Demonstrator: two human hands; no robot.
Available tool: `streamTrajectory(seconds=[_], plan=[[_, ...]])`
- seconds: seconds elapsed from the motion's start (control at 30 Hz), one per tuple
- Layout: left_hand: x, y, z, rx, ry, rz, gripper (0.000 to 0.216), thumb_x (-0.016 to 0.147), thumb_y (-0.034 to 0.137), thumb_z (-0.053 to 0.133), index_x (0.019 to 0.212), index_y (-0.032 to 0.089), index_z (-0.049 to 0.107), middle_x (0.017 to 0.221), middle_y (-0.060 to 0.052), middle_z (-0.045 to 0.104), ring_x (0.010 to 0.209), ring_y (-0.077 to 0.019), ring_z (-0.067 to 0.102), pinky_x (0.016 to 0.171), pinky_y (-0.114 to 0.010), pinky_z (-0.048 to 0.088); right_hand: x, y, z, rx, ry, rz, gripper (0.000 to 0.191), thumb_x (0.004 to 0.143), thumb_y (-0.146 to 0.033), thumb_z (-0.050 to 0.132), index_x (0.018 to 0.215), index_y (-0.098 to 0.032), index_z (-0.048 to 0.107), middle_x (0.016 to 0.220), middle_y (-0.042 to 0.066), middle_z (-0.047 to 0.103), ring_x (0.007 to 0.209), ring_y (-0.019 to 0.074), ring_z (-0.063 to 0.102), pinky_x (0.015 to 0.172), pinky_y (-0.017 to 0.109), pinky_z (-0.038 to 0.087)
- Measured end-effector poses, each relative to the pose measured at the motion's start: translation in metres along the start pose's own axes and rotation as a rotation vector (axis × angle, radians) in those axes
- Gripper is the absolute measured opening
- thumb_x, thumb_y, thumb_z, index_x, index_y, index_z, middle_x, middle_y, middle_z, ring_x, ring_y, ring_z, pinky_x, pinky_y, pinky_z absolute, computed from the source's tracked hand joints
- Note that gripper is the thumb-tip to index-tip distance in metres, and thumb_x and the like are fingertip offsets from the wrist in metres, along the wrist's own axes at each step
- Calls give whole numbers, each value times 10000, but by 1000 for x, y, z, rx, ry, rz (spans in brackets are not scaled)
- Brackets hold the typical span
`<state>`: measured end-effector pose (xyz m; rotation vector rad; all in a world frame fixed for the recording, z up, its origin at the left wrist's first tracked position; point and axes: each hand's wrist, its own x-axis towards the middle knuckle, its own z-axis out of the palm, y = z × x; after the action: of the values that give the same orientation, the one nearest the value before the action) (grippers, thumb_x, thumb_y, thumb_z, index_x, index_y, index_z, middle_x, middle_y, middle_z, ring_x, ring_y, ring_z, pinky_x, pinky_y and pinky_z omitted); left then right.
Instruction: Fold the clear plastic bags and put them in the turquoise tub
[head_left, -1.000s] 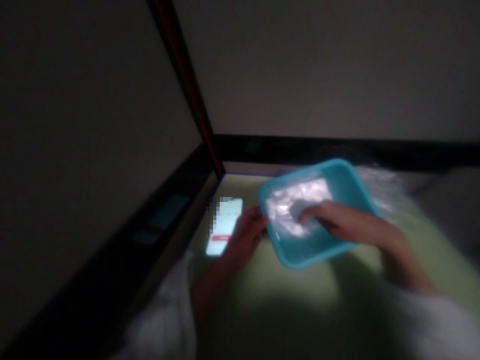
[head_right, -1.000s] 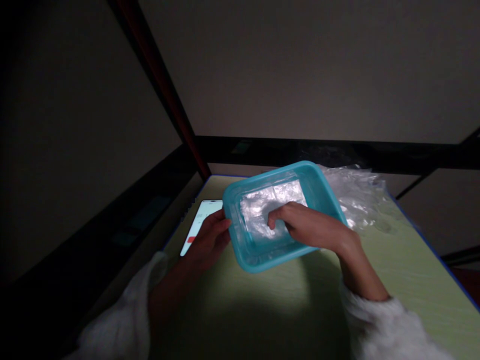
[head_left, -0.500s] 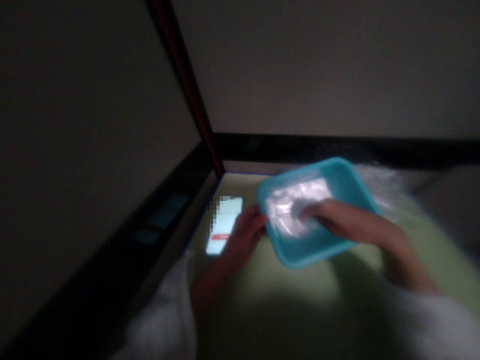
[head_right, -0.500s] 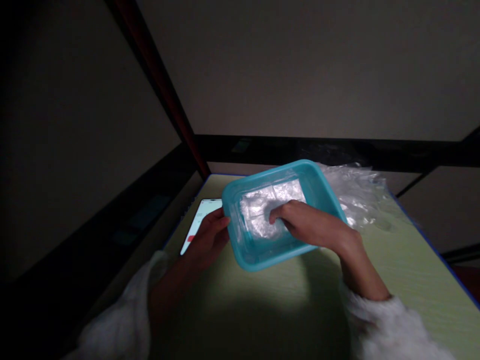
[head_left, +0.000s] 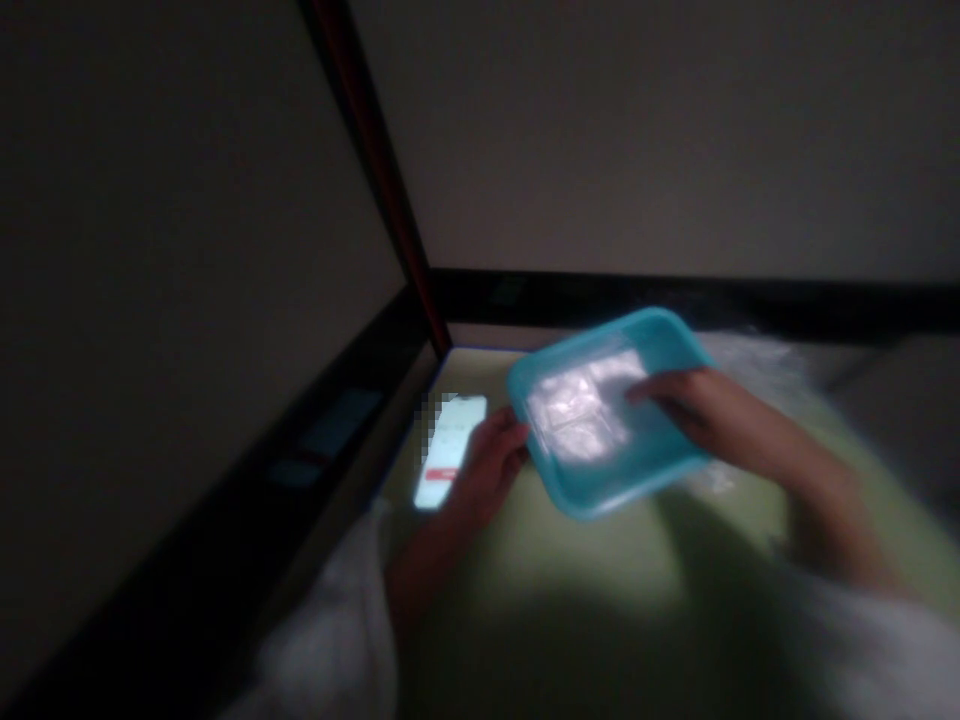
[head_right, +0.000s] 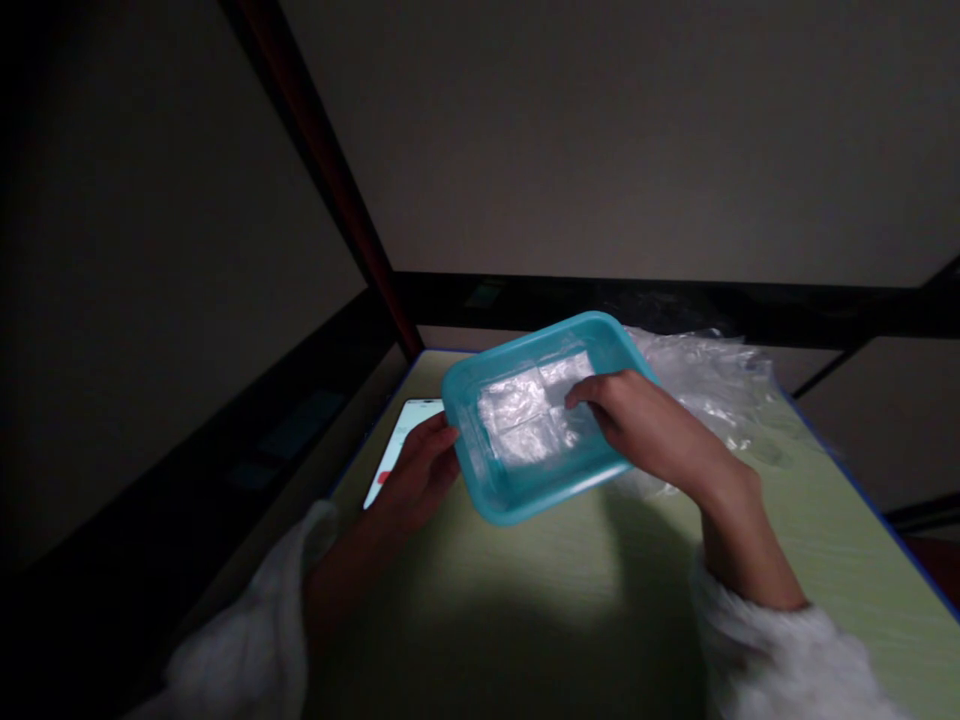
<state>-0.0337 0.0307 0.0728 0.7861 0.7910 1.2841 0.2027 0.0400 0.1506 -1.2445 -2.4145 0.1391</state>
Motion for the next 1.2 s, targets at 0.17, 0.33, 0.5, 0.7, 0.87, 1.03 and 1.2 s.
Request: streamTrajectory(seconds=[0.17,0.33,0.5,0.7,0.87,1.03,1.2], plan=[[9,-5,-7,-6,62,37,244,634,271,751,795,122,644,728,-7,657,635,-113,593,591,-216,452,-2,-1,-11,0,160,54,300,821,-165,419,925,-192,699,888,71,731,715,229,675,684,355,525],[19,-10,-13,-101,107,138,234,640,282,760,763,143,617,722,30,633,659,-87,586,599,-185,442,-9,2,-21,9,268,124,278,821,-198,433,907,-181,697,865,84,724,713,237,669,642,350,522],[27,-16,-17,-155,190,140,221,640,267,755,729,152,589,713,35,623,664,-77,586,614,-181,437,-21,15,-7,-43,115,93,293,845,-190,424,925,-161,705,927,96,734,797,243,689,726,369,535],[36,-25,-19,-215,235,127,262,589,248,787,695,154,567,659,54,591,638,-57,568,630,-171,438,-40,41,21,-210,-28,207,285,845,-179,464,983,-158,713,944,126,735,852,273,694,757,392,535],[44,-29,-23,-252,266,134,245,618,227,772,689,154,549,642,59,575,643,-53,571,671,-182,450,-42,47,28,-274,-69,290,398,873,-262,493,1251,-179,584,974,127,728,832,258,695,700,360,536],[52,-34,-25,-272,251,156,225,640,189,764,719,152,556,709,41,613,710,-59,604,801,-222,475,-38,40,36,-140,-175,260,459,863,-235,513,1319,-186,521,910,102,746,770,228,701,682,342,540],[55,-36,-34,-230,183,146,187,690,211,738,722,162,561,718,16,636,767,-90,634,869,-259,483,-29,29,36,-50,-124,224,357,841,-192,529,1179,-169,639,972,124,735,836,238,701,731,356,548]])
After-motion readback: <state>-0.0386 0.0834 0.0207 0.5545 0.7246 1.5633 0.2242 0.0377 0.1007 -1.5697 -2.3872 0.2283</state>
